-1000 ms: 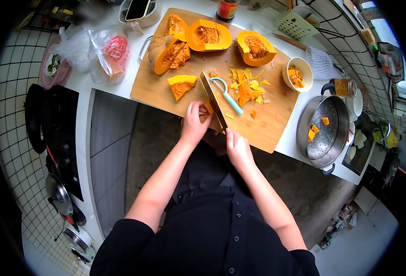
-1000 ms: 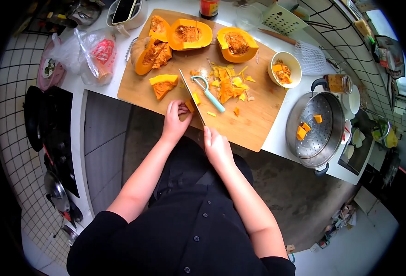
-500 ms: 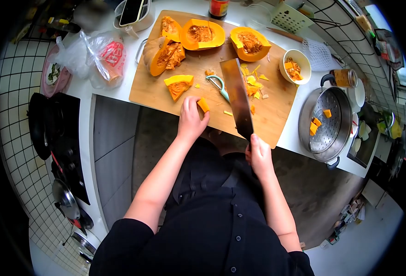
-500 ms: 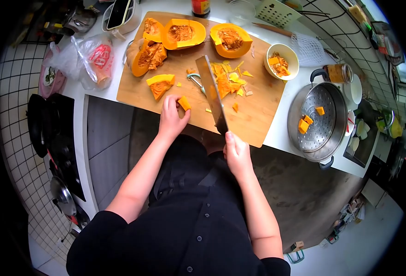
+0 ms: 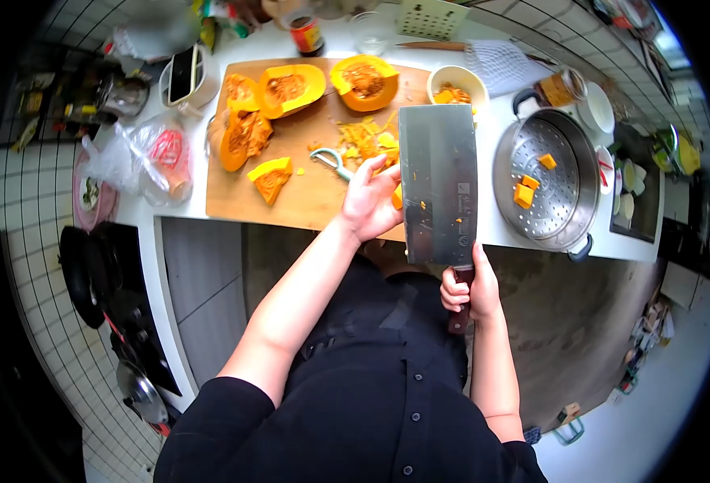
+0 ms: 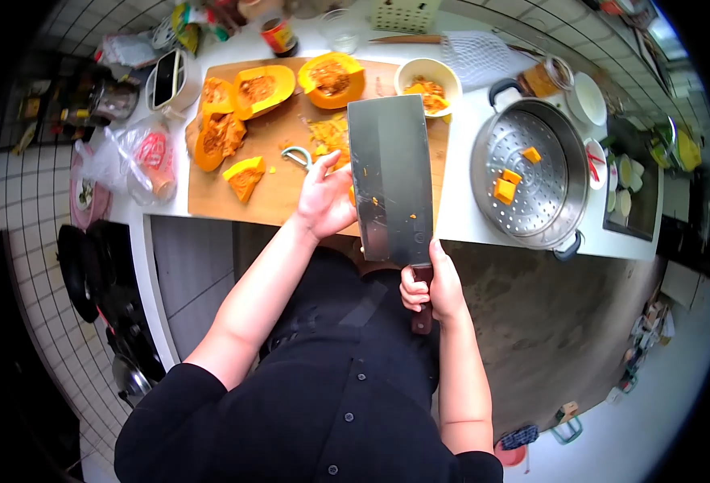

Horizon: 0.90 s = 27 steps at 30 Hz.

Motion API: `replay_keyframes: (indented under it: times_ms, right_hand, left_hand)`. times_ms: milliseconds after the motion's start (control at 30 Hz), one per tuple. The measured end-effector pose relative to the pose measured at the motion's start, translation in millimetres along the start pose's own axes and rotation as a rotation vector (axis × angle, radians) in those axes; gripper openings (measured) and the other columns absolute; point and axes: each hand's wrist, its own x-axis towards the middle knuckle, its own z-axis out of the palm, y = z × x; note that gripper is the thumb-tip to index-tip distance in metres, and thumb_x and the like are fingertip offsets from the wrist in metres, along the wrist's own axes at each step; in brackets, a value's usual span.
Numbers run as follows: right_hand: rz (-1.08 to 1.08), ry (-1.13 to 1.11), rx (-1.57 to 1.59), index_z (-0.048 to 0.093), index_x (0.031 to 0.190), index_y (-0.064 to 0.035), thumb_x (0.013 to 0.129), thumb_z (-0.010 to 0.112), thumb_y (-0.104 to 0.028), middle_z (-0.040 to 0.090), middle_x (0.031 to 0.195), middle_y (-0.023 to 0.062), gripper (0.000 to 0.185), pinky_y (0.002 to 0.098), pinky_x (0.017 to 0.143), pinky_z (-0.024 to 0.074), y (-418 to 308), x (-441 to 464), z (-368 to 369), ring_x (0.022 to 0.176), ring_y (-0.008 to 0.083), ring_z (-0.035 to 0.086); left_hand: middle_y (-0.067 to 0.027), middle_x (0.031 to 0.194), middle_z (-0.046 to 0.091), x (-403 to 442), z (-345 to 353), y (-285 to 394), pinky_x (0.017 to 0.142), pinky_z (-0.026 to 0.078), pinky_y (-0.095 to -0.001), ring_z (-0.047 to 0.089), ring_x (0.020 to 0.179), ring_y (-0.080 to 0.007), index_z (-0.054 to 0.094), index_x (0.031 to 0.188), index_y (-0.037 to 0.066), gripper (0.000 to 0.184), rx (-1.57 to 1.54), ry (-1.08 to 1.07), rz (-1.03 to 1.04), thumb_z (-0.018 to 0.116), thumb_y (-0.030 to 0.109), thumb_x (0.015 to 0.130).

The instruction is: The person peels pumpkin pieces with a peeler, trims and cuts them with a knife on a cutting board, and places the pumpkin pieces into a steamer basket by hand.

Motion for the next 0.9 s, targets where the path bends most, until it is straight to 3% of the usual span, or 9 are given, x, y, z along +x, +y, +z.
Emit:
replay_keyframes:
  times_ms: [233, 267, 300, 400, 500, 600, 633, 800, 900]
  right_hand:
    - [-0.024, -0.029, 0.292, 0.040, 0.058, -0.0117, 0.091, 0.019, -0.071, 0.020, 0.043, -0.0070, 0.070, 0.0219, 0.033, 0.0252, 11, -32, -38, 0.033, 0.0063, 0.021]
    - [-0.054, -0.015, 0.337, 0.051, 0.068, -0.0089, 0.093, 0.019, -0.068, 0.021, 0.044, -0.0067, 0.071, 0.0219, 0.033, 0.0262, 14, -36, -41, 0.033, 0.0062, 0.022]
    - [-0.124, -0.066, 0.380, 0.057, 0.100, -0.0123, 0.096, 0.019, -0.062, 0.022, 0.045, -0.0062, 0.063, 0.0220, 0.033, 0.0278, 20, -40, -48, 0.034, 0.0059, 0.023]
    - [-0.188, -0.126, 0.510, 0.051, 0.111, -0.0129, 0.098, 0.024, -0.057, 0.028, 0.046, -0.0041, 0.054, 0.0223, 0.034, 0.0284, 33, -52, -64, 0.034, 0.0061, 0.025]
    - [-0.189, 0.038, 0.544, 0.054, 0.085, -0.0083, 0.096, 0.023, -0.062, 0.025, 0.045, -0.0050, 0.063, 0.0225, 0.034, 0.0277, 36, -67, -66, 0.033, 0.0063, 0.025]
    - [-0.292, -0.109, 0.613, 0.040, 0.054, -0.0113, 0.092, 0.022, -0.068, 0.021, 0.042, -0.0064, 0.071, 0.0227, 0.033, 0.0267, 56, -73, -94, 0.032, 0.0068, 0.024]
    - [-0.272, 0.059, 0.538, 0.021, 0.045, -0.0185, 0.089, 0.020, -0.073, 0.018, 0.041, -0.0076, 0.070, 0.0229, 0.033, 0.0254, 54, -82, -96, 0.031, 0.0072, 0.023]
    - [-0.433, 0.270, 0.610, 0.025, 0.047, -0.0170, 0.091, 0.024, -0.071, 0.019, 0.042, -0.0061, 0.070, 0.0230, 0.032, 0.0243, 67, -110, -119, 0.032, 0.0072, 0.023]
    - [-0.455, 0.445, 0.642, 0.026, 0.048, -0.0167, 0.091, 0.024, -0.070, 0.020, 0.043, -0.0057, 0.069, 0.0230, 0.032, 0.0243, 64, -120, -115, 0.032, 0.0072, 0.023]
  left_hand:
    - [-0.0137, 0.129, 0.053, 44, 25, -36, 0.099, 0.043, -0.0413, 0.053, 0.116, -0.0270, 0.045, 0.132, 0.002, 0.044, 0.097, 0.003, -0.129, 0.039, 0.031, 0.099]
    - [-0.0136, 0.129, 0.054, 49, 23, -41, 0.099, 0.043, -0.0413, 0.054, 0.116, -0.0269, 0.045, 0.132, 0.002, 0.044, 0.076, -0.034, -0.176, 0.039, 0.030, 0.099]
    - [-0.0135, 0.128, 0.054, 54, 18, -46, 0.099, 0.043, -0.0414, 0.054, 0.115, -0.0268, 0.045, 0.132, 0.002, 0.043, 0.053, -0.067, -0.222, 0.039, 0.030, 0.099]
    - [-0.0132, 0.125, 0.056, 65, 21, -63, 0.097, 0.045, -0.0402, 0.056, 0.112, -0.0261, 0.046, 0.130, 0.002, 0.042, 0.056, -0.056, -0.315, 0.040, 0.029, 0.099]
    - [-0.0111, 0.118, 0.057, 74, 33, -80, 0.088, 0.047, -0.0355, 0.056, 0.104, -0.0234, 0.050, 0.123, 0.002, 0.038, 0.077, -0.055, -0.367, 0.042, 0.030, 0.098]
    - [-0.0085, 0.107, 0.057, 86, 30, -87, 0.079, 0.046, -0.0308, 0.055, 0.093, -0.0195, 0.053, 0.112, 0.003, 0.035, 0.110, -0.106, -0.409, 0.046, 0.034, 0.098]
    - [-0.0084, 0.104, 0.057, 89, 35, -88, 0.077, 0.045, -0.0300, 0.054, 0.091, -0.0190, 0.053, 0.110, 0.002, 0.035, 0.202, -0.020, -0.399, 0.046, 0.034, 0.098]
    - [-0.0125, 0.107, 0.056, 152, 46, -98, 0.080, 0.049, -0.0315, 0.057, 0.091, -0.0205, 0.055, 0.107, 0.000, 0.032, 0.830, 0.283, -0.230, 0.051, 0.030, 0.096]
    - [-0.0135, 0.106, 0.055, 207, 72, -108, 0.079, 0.053, -0.0313, 0.059, 0.091, -0.0218, 0.054, 0.109, -0.002, 0.036, 1.111, 0.224, -0.139, 0.059, 0.028, 0.091]
